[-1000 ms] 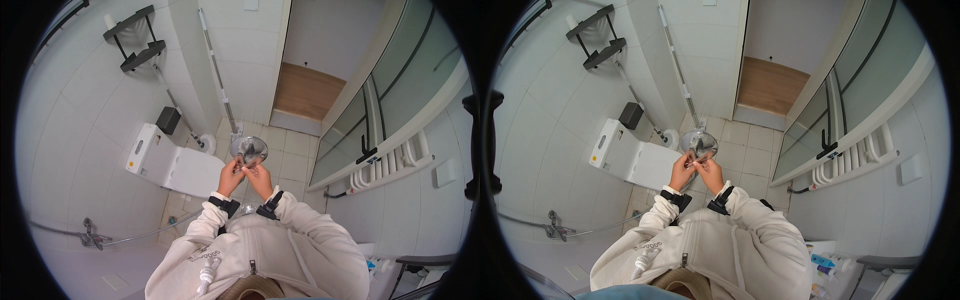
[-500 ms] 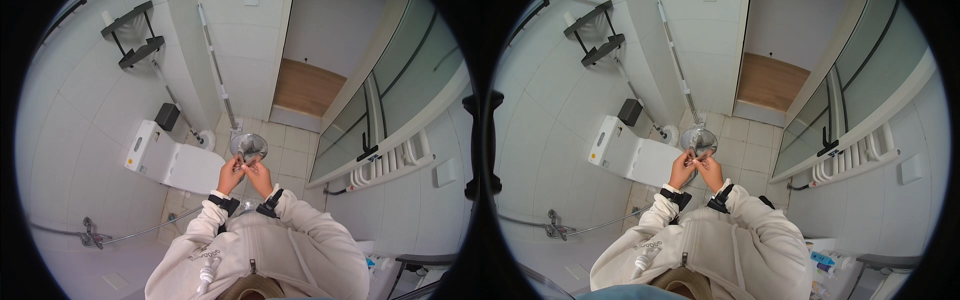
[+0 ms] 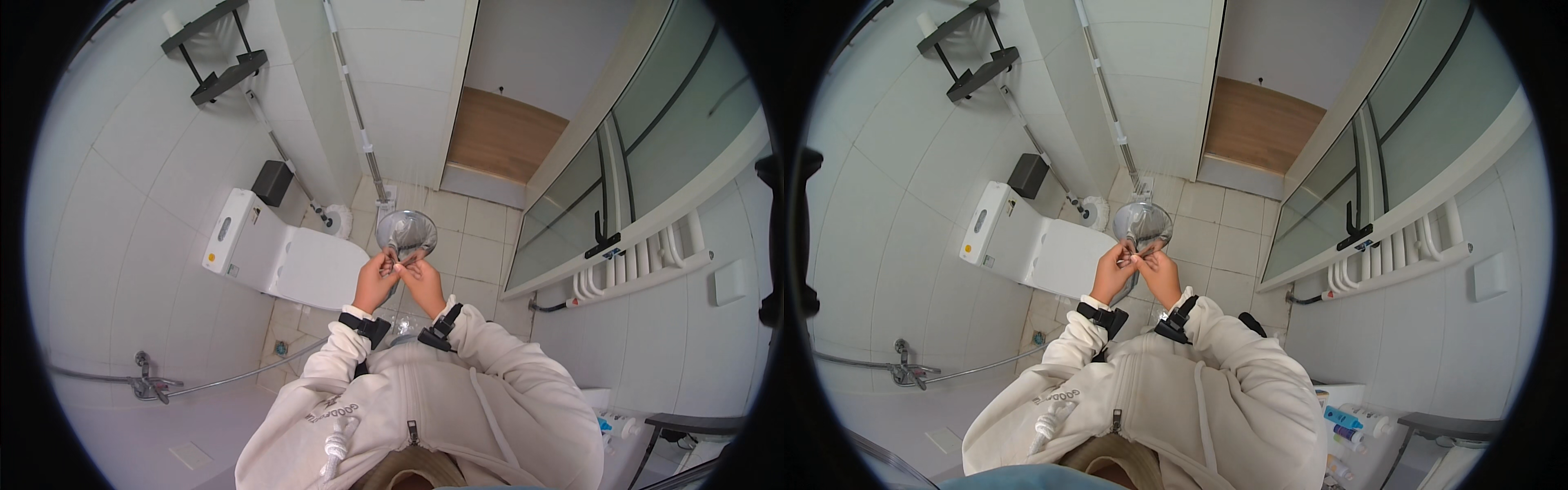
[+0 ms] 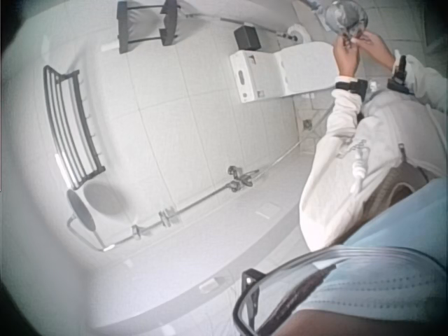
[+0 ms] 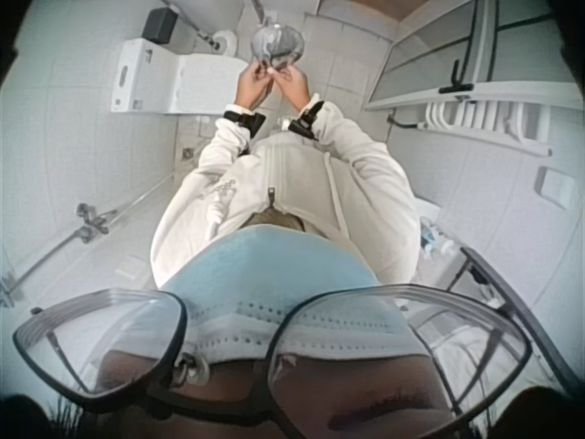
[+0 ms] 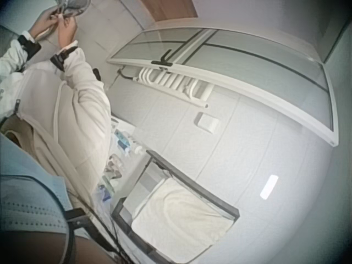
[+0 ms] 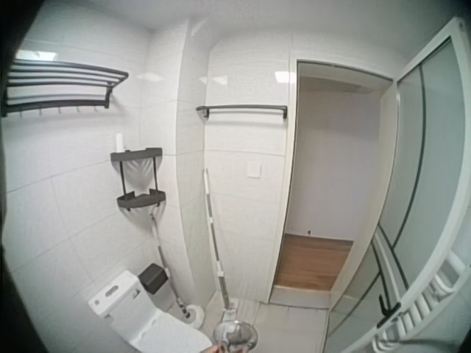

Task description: The person wraps a shower head with a plastic bag, briefly places a white cup on a wall shelf, then continues wrapping the shower head. Finally, they attach the wrapped shower head to the shower arm and secure it in place.

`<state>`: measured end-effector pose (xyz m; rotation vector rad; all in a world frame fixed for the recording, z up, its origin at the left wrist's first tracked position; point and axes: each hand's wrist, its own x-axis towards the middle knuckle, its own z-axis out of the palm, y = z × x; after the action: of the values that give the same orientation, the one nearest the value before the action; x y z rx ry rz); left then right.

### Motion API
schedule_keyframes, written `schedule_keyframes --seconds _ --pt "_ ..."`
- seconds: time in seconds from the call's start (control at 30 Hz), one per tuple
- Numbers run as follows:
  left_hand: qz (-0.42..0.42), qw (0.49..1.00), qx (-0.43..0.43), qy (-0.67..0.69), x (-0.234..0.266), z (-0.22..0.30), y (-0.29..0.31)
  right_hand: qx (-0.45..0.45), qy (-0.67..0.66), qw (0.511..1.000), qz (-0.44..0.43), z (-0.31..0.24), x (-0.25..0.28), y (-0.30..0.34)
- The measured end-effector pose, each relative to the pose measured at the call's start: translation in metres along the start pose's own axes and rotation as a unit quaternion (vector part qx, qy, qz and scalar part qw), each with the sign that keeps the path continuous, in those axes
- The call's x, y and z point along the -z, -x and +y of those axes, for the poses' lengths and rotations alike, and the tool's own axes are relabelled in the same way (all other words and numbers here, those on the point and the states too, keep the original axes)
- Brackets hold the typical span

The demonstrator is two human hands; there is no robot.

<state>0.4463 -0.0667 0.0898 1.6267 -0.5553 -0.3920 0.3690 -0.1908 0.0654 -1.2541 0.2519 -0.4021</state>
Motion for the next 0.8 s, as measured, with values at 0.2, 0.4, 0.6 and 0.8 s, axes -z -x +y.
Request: schedule_keyframes --seconds 0.2,0.4,0.6,0.8 --pt "-0.004 1.0 0.007 -0.008 0.0 0.0 -0.001 -0.014 -0.003 1.0 0.005 0.001 0.001 0.0" --pt "-0.008 1.0 0.013 -0.019 0.0 -0.003 -0.002 -0.014 -0.001 1.0 0.011 0.008 0.004 -0.001" --pt "-0.018 0.999 0.012 -0.026 -0.001 -0.009 -0.004 -0.02 0.014 1.0 0.02 0.013 0.006 -0.002" --pt "-0.016 0.999 0.016 -0.034 -0.001 -0.011 -0.003 -0.034 0.013 0.999 0.016 0.008 0.006 0.001"
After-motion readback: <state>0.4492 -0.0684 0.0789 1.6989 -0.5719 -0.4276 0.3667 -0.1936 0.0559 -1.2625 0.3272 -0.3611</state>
